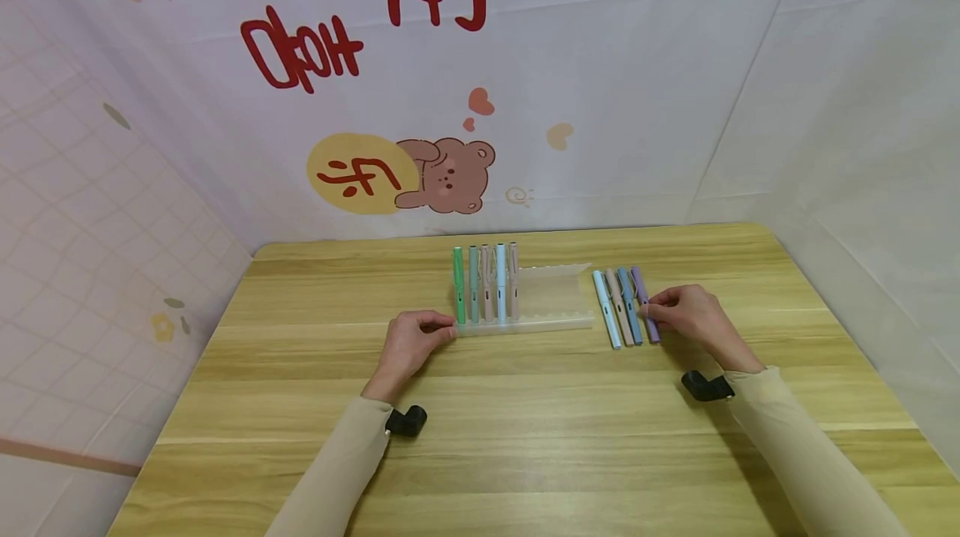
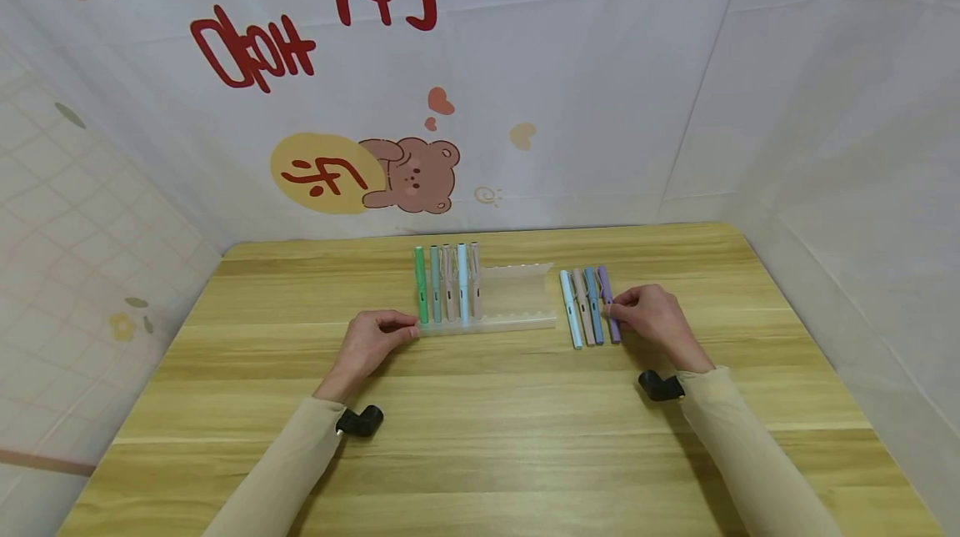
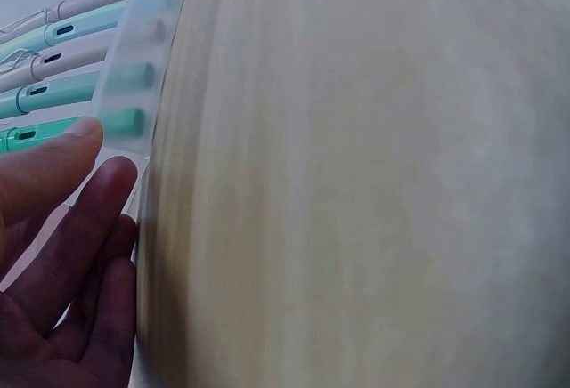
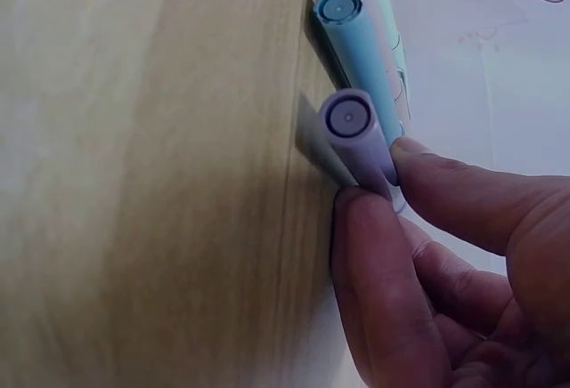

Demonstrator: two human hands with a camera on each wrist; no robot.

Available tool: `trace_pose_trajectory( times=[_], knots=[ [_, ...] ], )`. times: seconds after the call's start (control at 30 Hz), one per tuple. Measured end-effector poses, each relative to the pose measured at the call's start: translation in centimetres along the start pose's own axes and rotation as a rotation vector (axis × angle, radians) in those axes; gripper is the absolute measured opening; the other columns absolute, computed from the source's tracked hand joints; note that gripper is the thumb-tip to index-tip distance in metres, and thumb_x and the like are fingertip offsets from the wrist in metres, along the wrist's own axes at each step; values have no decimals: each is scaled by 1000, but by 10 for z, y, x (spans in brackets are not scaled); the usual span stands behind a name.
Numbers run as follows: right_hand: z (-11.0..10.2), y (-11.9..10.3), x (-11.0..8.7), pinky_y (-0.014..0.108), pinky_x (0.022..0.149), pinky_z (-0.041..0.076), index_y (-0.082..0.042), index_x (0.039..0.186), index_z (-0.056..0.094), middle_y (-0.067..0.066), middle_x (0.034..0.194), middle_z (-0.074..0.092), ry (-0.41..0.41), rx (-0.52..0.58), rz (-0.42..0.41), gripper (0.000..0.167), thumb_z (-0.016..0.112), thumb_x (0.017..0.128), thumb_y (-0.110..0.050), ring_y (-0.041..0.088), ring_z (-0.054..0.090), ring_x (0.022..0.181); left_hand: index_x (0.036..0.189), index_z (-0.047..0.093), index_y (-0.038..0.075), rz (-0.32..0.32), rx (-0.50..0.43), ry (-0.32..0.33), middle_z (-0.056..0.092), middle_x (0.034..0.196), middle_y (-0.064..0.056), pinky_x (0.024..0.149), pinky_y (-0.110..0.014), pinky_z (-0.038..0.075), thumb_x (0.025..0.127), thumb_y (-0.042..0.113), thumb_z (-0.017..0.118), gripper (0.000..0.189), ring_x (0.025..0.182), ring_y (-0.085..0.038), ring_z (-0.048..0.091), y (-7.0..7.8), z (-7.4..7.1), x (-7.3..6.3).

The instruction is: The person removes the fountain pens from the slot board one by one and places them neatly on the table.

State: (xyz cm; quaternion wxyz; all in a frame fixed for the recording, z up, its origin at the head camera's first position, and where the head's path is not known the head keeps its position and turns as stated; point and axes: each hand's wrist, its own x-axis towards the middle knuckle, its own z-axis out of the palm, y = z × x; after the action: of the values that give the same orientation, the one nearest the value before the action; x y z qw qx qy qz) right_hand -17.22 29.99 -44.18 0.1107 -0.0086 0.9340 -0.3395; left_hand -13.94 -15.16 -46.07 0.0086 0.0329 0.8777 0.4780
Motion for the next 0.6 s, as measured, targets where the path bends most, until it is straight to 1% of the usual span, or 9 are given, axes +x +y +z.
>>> trace_pose_trajectory(
  times=[0.6],
  knots=[
    [0, -2, -1, 30, 73, 52, 3, 109, 77, 3, 87, 78, -4, 12, -1, 40, 74, 97, -36, 12, 69, 80, 102, 84, 11, -8, 5, -1, 79, 101, -2, 93, -45, 55, 90, 11, 82, 12, 103, -24, 71, 1, 0, -1]
  ],
)
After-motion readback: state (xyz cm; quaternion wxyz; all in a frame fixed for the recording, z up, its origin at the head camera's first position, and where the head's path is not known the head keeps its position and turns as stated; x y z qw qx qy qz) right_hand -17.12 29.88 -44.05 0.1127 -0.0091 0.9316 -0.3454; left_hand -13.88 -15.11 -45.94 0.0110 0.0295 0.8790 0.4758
